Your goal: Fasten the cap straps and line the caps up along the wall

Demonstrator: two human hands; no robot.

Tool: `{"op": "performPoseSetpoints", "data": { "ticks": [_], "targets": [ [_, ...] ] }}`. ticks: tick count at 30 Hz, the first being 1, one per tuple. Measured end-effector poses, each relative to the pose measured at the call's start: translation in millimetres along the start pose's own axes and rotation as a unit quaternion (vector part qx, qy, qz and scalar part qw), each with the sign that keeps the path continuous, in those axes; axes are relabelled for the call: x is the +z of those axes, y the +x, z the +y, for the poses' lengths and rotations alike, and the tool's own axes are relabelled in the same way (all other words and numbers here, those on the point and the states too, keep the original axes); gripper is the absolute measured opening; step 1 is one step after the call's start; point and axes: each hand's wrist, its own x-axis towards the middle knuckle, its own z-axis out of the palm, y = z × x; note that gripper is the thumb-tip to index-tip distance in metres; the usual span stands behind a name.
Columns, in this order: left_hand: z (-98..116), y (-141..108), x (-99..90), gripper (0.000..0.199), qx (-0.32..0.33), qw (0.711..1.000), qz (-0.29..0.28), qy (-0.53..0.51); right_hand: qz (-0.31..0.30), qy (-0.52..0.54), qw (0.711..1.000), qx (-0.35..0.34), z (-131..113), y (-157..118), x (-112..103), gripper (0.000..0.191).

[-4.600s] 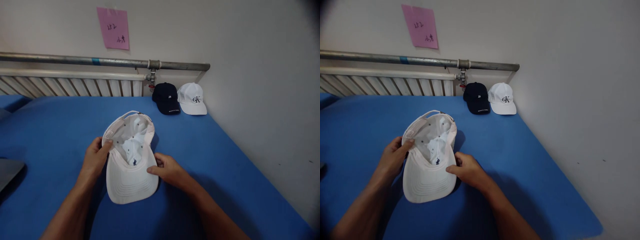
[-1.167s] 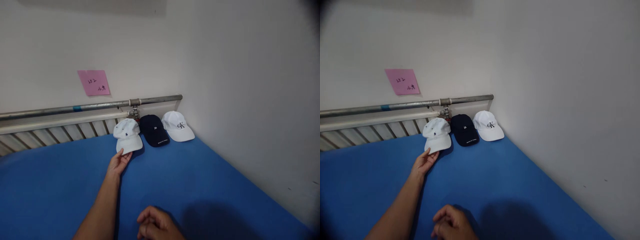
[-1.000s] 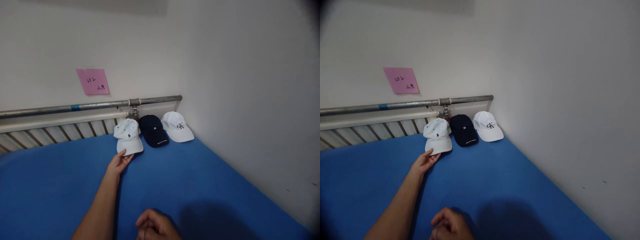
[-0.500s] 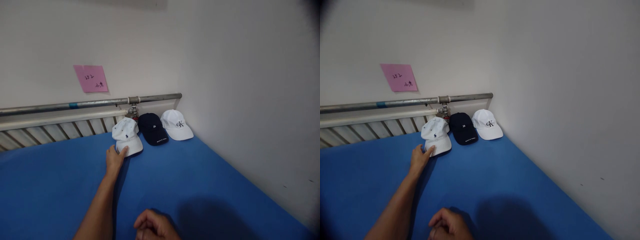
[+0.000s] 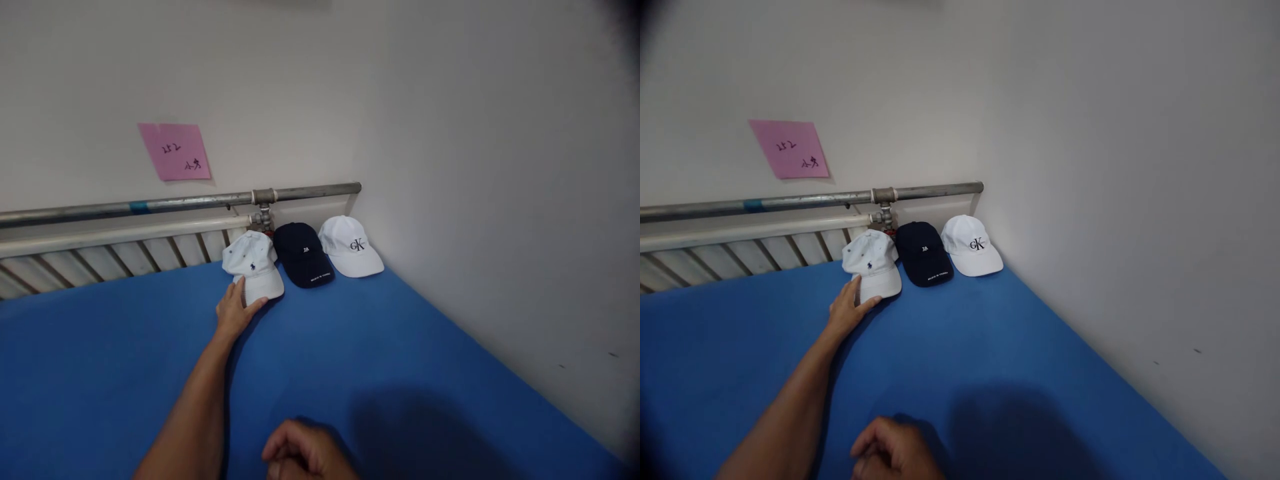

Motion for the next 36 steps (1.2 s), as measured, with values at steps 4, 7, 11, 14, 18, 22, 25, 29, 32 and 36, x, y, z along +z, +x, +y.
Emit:
{"op": "performPoseSetpoints", "data": {
  "ticks": [4, 7, 11, 14, 18, 22, 25, 29, 32, 36],
  "targets": [
    [-2, 6, 3.5, 0.080, 0.016, 1.000, 0.008, 0.000, 0.003, -0.019, 1.000, 0.006, 0, 1, -1, 0.019],
    [-5, 9, 6.5, 0.079, 0.023, 0.999, 0.019, -0.011, 0.005, -0.036, 0.999, 0.002, -2, 2, 0, 0.017],
    [-9, 11, 8.5, 0.082, 0.036, 0.998, 0.040, -0.045, 0.000, -0.075, 0.997, -0.028, -4, 4, 1, 0.013],
    [-13, 9, 7.1, 0.081, 0.040, 0.993, 0.066, -0.085, 0.009, -0.103, 0.994, -0.044, -3, 6, 1, 0.015],
    [-17, -3, 2.8, 0.071, 0.031, 0.984, 0.095, -0.144, 0.025, -0.118, 0.992, -0.036, 4, 9, 2, 0.018],
    [-21, -27, -1.3, 0.062, 0.027, 0.975, 0.104, -0.195, 0.049, -0.138, 0.988, -0.044, 9, 10, 2, 0.014],
    [-25, -54, -9.1, 0.051, 0.017, 0.970, 0.111, -0.214, 0.045, -0.149, 0.987, -0.037, 11, 9, 1, 0.014],
    [-41, -98, -37.3, 0.042, -0.015, 0.971, 0.128, -0.203, 0.040, -0.129, 0.991, -0.005, 8, 3, 4, 0.018],
    [-67, -131, -71.5, 0.038, -0.052, 0.969, 0.156, -0.185, 0.044, -0.157, 0.987, 0.002, 3, 0, 12, 0.028],
    [-103, -178, -126.7, 0.033, -0.130, 0.944, 0.241, -0.183, 0.085, -0.187, 0.978, -0.035, -2, -8, 25, 0.034]
  ]
}}
